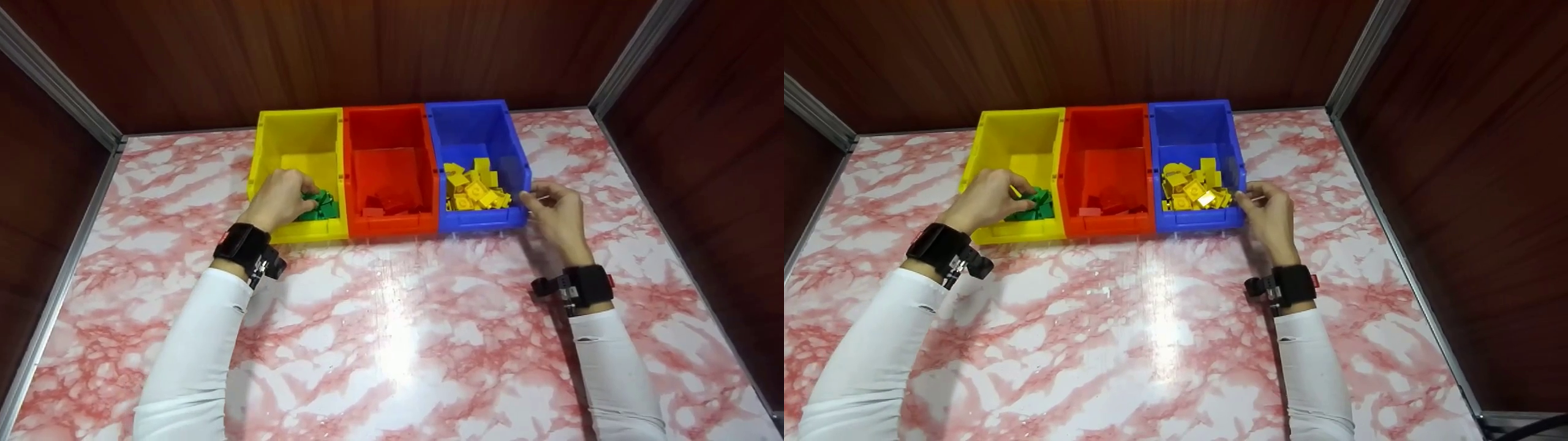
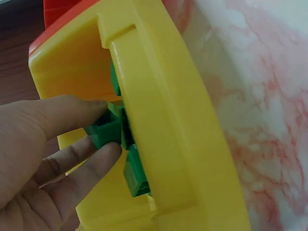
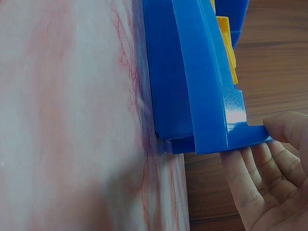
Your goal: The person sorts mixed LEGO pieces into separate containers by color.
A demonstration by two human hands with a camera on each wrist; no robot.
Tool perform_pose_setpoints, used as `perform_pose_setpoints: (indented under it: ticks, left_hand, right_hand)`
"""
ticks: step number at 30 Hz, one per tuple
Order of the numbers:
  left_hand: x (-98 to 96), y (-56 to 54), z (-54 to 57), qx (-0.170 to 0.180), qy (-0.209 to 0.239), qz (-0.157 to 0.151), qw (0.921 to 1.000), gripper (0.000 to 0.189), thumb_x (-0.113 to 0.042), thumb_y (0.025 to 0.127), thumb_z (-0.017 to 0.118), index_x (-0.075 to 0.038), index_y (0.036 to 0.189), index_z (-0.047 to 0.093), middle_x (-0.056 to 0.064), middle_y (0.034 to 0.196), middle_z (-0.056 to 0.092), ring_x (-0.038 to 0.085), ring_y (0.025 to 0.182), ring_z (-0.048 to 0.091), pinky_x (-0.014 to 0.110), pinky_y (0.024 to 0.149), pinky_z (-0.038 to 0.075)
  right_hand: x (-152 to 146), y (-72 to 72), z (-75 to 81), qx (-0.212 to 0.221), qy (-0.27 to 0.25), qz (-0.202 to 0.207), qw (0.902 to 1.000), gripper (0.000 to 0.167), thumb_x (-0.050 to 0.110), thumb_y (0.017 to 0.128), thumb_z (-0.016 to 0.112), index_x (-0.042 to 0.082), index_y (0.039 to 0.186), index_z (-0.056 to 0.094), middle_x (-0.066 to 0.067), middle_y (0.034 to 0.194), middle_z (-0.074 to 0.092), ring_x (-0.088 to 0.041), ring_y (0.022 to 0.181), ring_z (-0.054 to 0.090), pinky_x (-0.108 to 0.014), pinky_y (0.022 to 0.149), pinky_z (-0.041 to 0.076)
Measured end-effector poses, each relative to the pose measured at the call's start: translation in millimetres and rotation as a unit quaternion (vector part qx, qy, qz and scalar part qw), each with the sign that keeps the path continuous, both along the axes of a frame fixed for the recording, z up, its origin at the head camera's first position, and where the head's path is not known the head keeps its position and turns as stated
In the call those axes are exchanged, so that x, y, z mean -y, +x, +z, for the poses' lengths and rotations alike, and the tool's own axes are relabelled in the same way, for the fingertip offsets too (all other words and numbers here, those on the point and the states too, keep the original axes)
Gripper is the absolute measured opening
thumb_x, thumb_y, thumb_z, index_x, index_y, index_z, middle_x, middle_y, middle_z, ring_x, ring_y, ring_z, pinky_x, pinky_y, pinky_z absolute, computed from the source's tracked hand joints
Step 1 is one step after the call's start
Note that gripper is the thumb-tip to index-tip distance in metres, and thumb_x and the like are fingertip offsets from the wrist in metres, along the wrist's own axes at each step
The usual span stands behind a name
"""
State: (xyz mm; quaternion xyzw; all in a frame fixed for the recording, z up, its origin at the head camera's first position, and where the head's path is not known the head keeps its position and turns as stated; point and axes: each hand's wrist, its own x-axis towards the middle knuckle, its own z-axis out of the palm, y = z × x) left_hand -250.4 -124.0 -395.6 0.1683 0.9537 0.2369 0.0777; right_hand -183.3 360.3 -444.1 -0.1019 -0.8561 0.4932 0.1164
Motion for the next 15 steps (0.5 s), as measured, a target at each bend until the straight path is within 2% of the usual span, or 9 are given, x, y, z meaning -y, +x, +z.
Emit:
perform_pose_setpoints:
  ticks: [8, 13, 15]
  left_hand:
    - [3.0, 2.0, -5.5, -0.007, 0.016, 0.005, 0.9998, 0.035, -0.016, 0.096, 0.078, 0.002, 0.126, 0.074, 0.024, 0.128, 0.073, 0.041, 0.122, 0.066, 0.053, 0.108, 0.054]
    - [5.1, 11.9, -7.4, -0.027, 0.048, 0.009, 0.9984, 0.046, -0.026, 0.100, 0.074, 0.002, 0.136, 0.067, 0.024, 0.131, 0.067, 0.041, 0.123, 0.063, 0.053, 0.108, 0.054]
    - [5.4, 17.9, -8.6, -0.044, 0.062, 0.009, 0.9971, 0.052, -0.033, 0.101, 0.073, 0.000, 0.139, 0.065, 0.024, 0.134, 0.067, 0.040, 0.126, 0.062, 0.053, 0.111, 0.053]
  right_hand:
    - [-0.3, 0.4, -0.5, -0.007, 0.003, 0.000, 1.0000, 0.030, 0.022, 0.099, 0.074, 0.001, 0.121, 0.075, 0.017, 0.092, 0.069, -0.004, 0.084, 0.062, -0.014, 0.073, 0.053]
    - [-1.1, 0.4, -1.9, -0.024, 0.010, 0.000, 0.9997, 0.031, 0.021, 0.098, 0.075, -0.001, 0.120, 0.075, 0.021, 0.088, 0.068, -0.001, 0.080, 0.062, -0.012, 0.071, 0.053]
    - [-1.5, 1.0, -1.0, -0.028, 0.017, -0.002, 0.9995, 0.030, 0.020, 0.098, 0.076, -0.001, 0.120, 0.076, 0.013, 0.092, 0.071, -0.001, 0.080, 0.062, -0.012, 0.070, 0.053]
